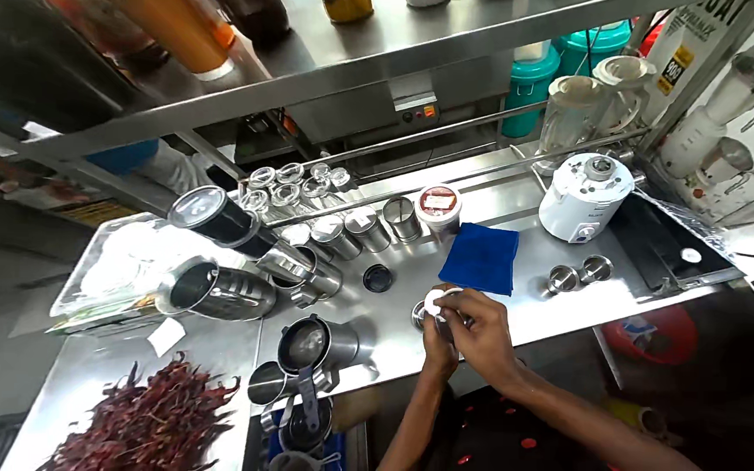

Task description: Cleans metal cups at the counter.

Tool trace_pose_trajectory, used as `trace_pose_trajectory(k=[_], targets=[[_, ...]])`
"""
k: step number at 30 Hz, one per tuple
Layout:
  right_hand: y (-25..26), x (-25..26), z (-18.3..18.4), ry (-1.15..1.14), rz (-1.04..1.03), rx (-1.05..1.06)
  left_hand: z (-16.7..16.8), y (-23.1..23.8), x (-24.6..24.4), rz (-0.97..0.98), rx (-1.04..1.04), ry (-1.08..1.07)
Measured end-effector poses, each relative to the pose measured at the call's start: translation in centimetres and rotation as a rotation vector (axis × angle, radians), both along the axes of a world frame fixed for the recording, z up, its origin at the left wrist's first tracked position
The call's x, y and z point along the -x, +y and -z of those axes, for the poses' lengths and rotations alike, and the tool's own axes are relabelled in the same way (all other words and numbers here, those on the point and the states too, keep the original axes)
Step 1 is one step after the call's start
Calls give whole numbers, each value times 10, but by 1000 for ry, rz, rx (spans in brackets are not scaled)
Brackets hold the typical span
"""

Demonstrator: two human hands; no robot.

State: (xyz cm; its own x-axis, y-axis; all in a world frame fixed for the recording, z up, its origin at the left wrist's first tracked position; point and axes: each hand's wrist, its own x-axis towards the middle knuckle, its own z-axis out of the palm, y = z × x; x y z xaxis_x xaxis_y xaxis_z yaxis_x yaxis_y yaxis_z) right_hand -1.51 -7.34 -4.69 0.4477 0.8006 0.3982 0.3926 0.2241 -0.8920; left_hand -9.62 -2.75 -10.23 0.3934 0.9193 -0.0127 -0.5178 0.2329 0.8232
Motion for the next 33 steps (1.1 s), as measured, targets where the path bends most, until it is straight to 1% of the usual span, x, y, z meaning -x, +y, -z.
trace_pose_trajectory(k=[4,6,8,10,13,16,21,23,25,27,29,31,33], targets=[[-24,12,21,-203,-58,-125,-1,4,21,82,-165,164],[-28,11,26,-280,-69,-207,-1,5,25,99,-154,181],[-21,9,18,-284,-50,-243,-7,4,19,56,-166,189],[-8,5,0,-186,0,-200,-14,11,8,-11,-261,172],[9,-11,-21,4,24,-44,-14,11,3,-90,-349,215],[13,-26,-16,88,36,97,-16,12,6,-102,-407,269],[8,-29,-5,130,86,227,-15,10,1,-185,-478,312],[6,-31,-2,199,69,299,-19,12,2,-187,-512,309],[2,-32,3,341,17,364,-20,13,4,-168,-536,292],[-3,-31,2,544,-32,385,-22,16,4,-179,-582,282],[-9,-26,-2,728,-37,378,-21,20,1,-204,-688,258],[-18,-15,-3,852,-25,352,-17,26,-1,-232,-802,237],[-31,-9,-7,969,-73,322,-17,30,-3,-239,-821,198]])
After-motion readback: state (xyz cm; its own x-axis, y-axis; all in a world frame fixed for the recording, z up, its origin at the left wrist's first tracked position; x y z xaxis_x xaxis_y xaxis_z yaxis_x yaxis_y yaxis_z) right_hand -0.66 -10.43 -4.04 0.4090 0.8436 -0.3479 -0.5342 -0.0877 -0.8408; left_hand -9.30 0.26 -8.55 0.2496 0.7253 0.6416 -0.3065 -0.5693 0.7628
